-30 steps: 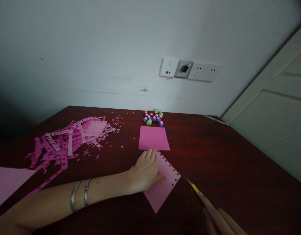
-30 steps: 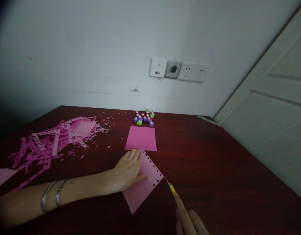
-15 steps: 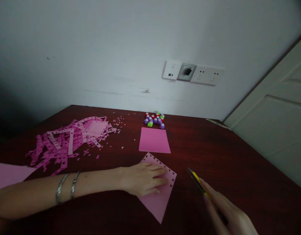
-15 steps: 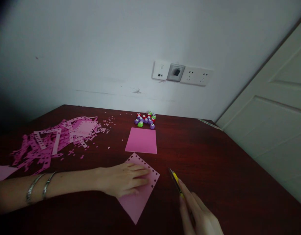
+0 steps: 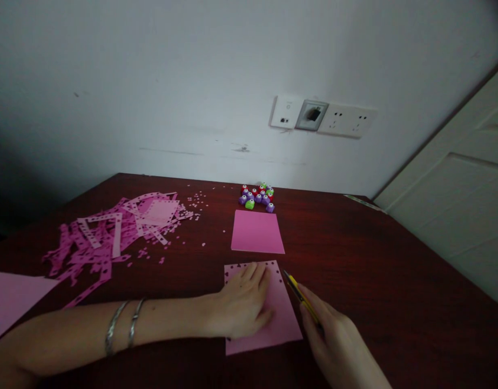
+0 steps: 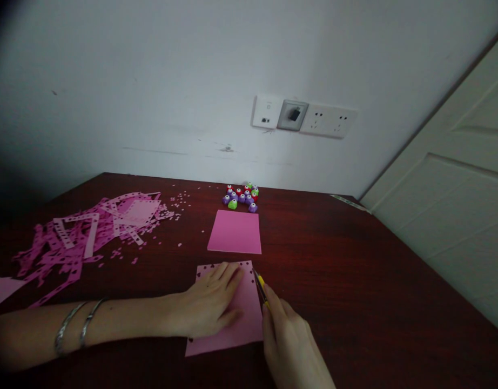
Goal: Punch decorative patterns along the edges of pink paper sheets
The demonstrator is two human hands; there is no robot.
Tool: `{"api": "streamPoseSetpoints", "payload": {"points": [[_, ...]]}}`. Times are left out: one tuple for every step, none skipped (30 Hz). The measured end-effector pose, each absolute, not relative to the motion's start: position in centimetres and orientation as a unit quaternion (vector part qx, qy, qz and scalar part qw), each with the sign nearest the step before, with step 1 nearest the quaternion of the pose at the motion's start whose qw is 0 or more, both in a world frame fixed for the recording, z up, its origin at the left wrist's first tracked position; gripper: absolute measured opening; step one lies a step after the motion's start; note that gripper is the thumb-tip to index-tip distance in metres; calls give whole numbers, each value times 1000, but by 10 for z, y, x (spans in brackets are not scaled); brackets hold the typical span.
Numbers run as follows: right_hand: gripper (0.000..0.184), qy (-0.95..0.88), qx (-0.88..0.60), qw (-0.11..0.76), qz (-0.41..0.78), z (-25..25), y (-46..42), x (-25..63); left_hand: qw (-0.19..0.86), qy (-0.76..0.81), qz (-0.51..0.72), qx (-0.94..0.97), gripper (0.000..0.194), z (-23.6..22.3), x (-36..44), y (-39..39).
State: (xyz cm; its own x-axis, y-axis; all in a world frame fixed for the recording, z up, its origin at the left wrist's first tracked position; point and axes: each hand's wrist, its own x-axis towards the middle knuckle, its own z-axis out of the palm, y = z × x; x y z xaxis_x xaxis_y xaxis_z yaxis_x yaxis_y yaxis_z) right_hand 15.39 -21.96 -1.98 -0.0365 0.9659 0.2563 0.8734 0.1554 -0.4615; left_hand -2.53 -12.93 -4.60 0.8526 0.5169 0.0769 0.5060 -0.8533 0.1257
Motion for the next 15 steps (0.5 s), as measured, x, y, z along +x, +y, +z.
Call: {"api": "streamPoseSetpoints", "payload": {"points": [[41,-711,-649,253,98,-20,-218,152,56,264,54,962,64,-44,-25,-128],[41,-708,-654,246,106,-20,-216,150,61,263,55,961,63,-42,-25,-126],[41,-706,-657,240,112,-19,-215,149,65,263,58,961,61,-40,-25,-125],[41,-706,-658,235,116,-19,-214,148,68,264,62,960,57,-38,-25,-123],[41,-707,-657,233,117,-19,-212,147,71,266,65,959,52,-36,-25,-122],[42,-709,-656,232,115,-19,-211,146,71,265,68,959,49,-35,-25,-121],[42,-710,-655,233,111,-19,-211,146,70,262,69,960,46,-35,-24,-121],[41,-711,-654,235,104,-19,-210,145,66,259,70,961,45,-35,-24,-120],[41,-713,-653,237,97,-20,-209,145,62,256,70,962,45,-35,-24,-120],[41,-712,-654,239,88,-20,-209,144,57,253,70,963,45,-36,-24,-120],[42,-712,-655,240,82,-20,-209,144,53,250,69,964,46,-36,-24,-119],[42,-711,-657,239,78,-20,-208,143,51,246,70,965,47,-37,-24,-118],[42,-710,-658,236,77,-20,-208,143,50,241,71,967,47,-38,-24,-117],[42,-710,-660,232,79,-20,-208,144,50,234,73,968,48,-39,-24,-115],[43,-710,-662,227,83,-21,-208,145,51,227,75,970,49,-39,-24,-114]]}}
